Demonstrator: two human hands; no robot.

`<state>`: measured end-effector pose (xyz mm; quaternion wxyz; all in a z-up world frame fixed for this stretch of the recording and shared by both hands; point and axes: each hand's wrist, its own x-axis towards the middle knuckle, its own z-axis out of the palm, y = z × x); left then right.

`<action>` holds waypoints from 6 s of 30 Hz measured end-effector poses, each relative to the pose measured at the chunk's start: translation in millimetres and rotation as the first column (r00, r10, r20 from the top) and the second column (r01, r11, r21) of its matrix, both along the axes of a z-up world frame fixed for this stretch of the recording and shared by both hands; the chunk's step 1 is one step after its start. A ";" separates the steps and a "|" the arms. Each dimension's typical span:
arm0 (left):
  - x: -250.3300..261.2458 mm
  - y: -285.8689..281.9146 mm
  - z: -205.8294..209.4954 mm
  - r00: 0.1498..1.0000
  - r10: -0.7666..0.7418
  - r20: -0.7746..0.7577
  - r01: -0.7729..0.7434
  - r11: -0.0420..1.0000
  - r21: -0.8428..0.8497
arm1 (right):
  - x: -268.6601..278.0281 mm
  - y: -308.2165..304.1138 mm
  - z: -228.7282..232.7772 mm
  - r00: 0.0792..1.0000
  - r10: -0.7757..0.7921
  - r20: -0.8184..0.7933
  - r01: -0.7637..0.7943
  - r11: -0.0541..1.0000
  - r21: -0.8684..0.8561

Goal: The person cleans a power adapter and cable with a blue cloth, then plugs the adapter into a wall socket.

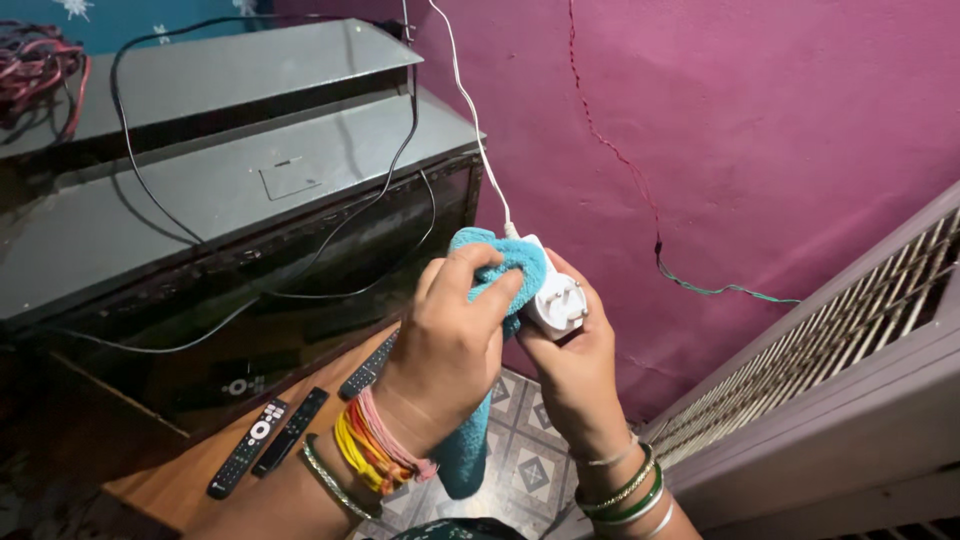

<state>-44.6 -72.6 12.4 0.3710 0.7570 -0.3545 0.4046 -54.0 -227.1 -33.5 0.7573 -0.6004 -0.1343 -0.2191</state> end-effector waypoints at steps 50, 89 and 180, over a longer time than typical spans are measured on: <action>3.3 35.5 22.8 0.986 -0.156 -0.061 0.155 0.988 -0.014 | 14.7 45.5 13.4 0.828 -0.516 0.221 0.560 0.782 -0.274; 35.6 80.1 92.3 0.880 -0.435 -0.191 0.467 0.865 0.183 | -1.6 47.8 32.8 0.956 -0.259 0.138 0.289 0.910 -0.298; 8.3 -3.1 22.7 0.981 -0.139 0.138 0.147 0.988 -0.051 | -4.2 -5.3 33.0 0.943 -0.327 -0.057 0.328 0.945 0.006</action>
